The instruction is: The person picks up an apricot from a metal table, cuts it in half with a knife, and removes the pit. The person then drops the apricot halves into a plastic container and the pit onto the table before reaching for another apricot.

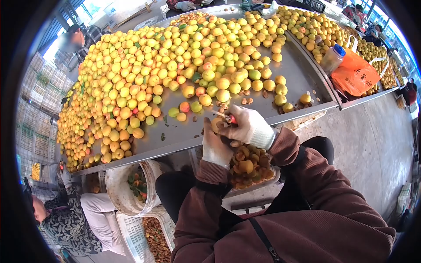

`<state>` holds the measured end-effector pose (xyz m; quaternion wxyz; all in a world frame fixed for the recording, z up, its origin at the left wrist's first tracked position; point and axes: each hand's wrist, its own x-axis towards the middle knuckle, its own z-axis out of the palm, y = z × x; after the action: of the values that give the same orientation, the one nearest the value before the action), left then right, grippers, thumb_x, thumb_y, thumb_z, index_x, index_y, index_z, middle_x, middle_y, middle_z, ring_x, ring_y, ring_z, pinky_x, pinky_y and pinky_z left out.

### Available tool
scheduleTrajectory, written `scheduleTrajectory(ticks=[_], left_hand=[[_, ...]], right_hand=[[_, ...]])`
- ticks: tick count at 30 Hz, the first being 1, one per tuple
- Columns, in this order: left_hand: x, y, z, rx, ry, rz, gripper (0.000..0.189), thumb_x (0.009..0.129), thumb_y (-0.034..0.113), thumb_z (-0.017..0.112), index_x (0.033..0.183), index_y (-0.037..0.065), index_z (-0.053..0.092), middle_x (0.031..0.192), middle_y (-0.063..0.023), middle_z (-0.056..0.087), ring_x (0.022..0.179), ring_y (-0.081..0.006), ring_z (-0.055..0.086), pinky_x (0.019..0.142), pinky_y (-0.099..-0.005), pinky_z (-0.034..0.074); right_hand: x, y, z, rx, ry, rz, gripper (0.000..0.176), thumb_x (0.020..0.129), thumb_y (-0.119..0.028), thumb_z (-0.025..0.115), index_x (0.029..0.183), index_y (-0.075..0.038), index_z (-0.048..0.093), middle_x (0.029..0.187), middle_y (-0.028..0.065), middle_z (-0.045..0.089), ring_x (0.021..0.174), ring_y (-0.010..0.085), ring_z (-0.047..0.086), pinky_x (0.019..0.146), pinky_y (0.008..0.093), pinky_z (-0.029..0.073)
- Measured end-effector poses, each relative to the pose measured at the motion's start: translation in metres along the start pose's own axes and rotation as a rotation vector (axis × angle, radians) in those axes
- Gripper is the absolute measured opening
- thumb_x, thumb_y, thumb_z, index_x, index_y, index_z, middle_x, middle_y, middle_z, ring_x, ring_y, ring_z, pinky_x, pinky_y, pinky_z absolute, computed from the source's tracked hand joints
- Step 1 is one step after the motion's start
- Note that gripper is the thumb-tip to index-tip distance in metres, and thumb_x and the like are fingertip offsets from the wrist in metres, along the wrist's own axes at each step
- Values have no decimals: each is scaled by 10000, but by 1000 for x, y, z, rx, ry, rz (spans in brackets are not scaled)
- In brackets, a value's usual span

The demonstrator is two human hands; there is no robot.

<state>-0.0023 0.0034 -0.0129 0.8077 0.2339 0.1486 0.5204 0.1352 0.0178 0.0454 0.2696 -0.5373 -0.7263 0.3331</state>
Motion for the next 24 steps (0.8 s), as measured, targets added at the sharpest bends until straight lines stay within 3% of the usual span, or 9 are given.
scheduleTrajectory(ticks=[2,4,6,9,14,15,18,21,24], left_hand=[[7,6,23,37,420,-51,523,1007,533,342,1154,78,553,1053,-63,612,943,-186,610,735,-306,511],[13,-2,6,-52,436,-90,509,993,548,367,1069,95,585,936,-32,627,757,-153,610,595,-283,482],[12,1,9,247,467,-18,506,976,569,373,1007,115,595,804,-19,618,568,-142,548,480,-280,422],[7,3,1,113,430,-150,482,963,565,391,949,130,598,689,-16,592,463,-126,472,432,-262,368],[9,2,14,211,518,-154,469,967,545,406,962,120,603,672,-32,594,497,-122,509,442,-240,382],[9,-1,13,214,480,-148,463,973,534,406,969,114,602,681,-34,599,505,-125,519,449,-241,396],[14,-10,13,207,447,-172,446,989,510,407,974,106,594,701,-34,600,540,-126,550,474,-240,432],[8,-17,24,231,360,-180,427,994,500,404,987,112,583,732,-33,598,563,-125,558,492,-234,443],[3,-24,39,472,374,98,404,996,481,398,1007,114,566,753,-27,584,571,-129,549,496,-234,441]], right_hand=[[4,27,18,-96,75,-158,327,817,-264,706,1014,-42,569,862,175,641,783,353,651,673,407,505],[5,31,24,-170,153,-259,331,809,-249,704,1015,-31,564,858,172,637,789,339,662,678,399,512],[4,26,17,-133,92,-160,304,833,-235,687,1023,-28,573,848,186,635,797,326,669,684,377,515],[3,15,8,231,223,87,343,856,-222,645,1113,-7,568,783,185,661,742,306,691,661,394,529],[9,19,-14,1116,381,36,279,952,-249,543,779,-30,558,534,20,502,398,103,406,411,244,322],[9,13,-16,1196,378,4,309,962,-239,477,691,-110,405,564,-19,355,435,101,300,393,261,249],[8,-2,-20,1268,440,44,300,957,-219,478,689,-116,391,560,-24,316,438,96,282,394,261,238],[8,-3,-17,1290,458,-13,254,932,-176,574,709,-76,505,521,-4,460,395,88,389,379,253,303],[8,-13,-9,1179,538,-39,240,935,-144,567,723,-78,478,543,-8,443,411,82,367,390,250,287]])
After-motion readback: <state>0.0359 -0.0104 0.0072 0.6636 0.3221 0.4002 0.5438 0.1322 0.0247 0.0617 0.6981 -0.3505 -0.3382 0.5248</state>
